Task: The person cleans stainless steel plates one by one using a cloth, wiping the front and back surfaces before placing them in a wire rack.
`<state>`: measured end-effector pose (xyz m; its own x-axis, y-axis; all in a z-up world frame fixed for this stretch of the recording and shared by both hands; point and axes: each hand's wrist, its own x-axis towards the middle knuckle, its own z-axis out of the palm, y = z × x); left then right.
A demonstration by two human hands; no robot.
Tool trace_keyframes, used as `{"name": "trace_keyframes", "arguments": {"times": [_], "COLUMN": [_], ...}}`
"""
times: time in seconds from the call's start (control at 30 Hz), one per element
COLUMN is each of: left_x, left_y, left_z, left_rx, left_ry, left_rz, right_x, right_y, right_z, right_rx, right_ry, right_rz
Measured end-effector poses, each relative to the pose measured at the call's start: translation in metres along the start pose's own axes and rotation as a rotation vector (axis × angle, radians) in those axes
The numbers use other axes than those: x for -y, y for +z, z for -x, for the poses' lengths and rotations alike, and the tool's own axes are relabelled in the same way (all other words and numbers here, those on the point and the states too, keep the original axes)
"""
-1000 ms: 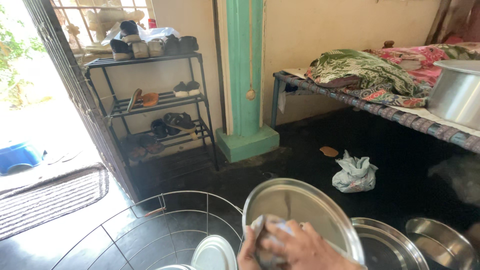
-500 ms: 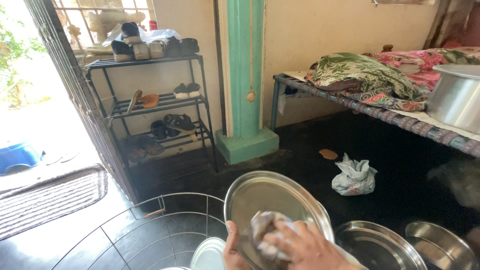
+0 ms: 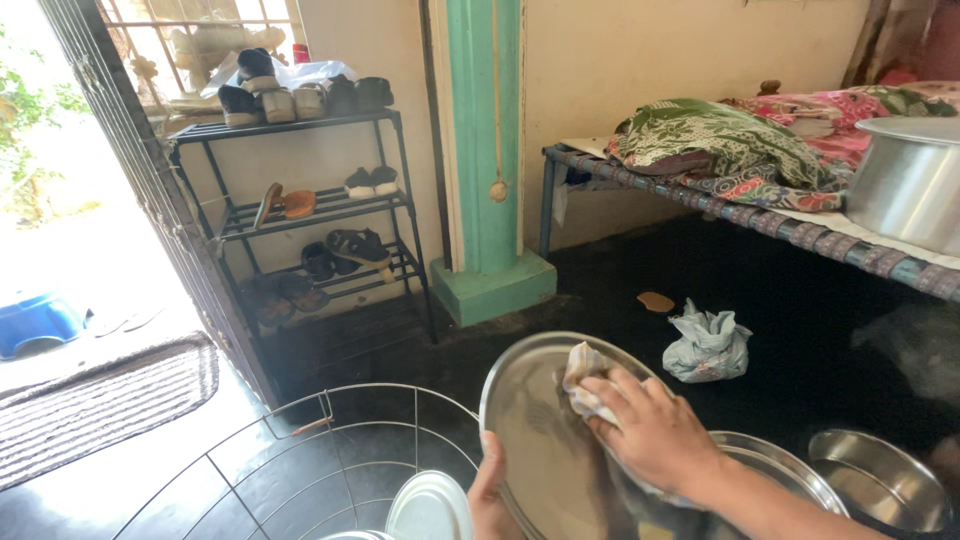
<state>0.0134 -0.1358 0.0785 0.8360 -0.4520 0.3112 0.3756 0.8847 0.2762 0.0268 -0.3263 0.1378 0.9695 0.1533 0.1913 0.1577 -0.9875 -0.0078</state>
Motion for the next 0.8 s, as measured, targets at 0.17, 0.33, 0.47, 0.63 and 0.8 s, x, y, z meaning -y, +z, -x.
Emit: {"name": "trace_keyframes", "arguments": {"times": [0.17,0.33,0.47,0.63,0.8], "left_x": [-0.020,0.000,0.018,0.008,-0.015], "left_y": [0.003,-0.008,0.002,0.007,0.000], "left_z": [0.003,0.000,-0.002,0.003,0.002], "left_rx": [-0.124,-0.420,-0.253,0.056,-0.160], "left_ry": [0.058,0.123,0.039,-0.041,0.044], "left_rz": [-0.054,-0.291,-0.066,-0.023,-0.111], "right_x": [0.030,0.047,0.038,0.001,0.026], "right_y": [0.010,-0.002,-0.013,-0.018,0.000], "right_z": [0.026,0.026,0.005,-0.004,0.018], "right_rx": [0.081,-0.032,0.056,-0.051,0.195], "right_ry": [-0.398,-0.650,-0.279,-0.117,0.036], "right_rz": [-0.121,-0.176,-0.016,-0.011,-0.078]}}
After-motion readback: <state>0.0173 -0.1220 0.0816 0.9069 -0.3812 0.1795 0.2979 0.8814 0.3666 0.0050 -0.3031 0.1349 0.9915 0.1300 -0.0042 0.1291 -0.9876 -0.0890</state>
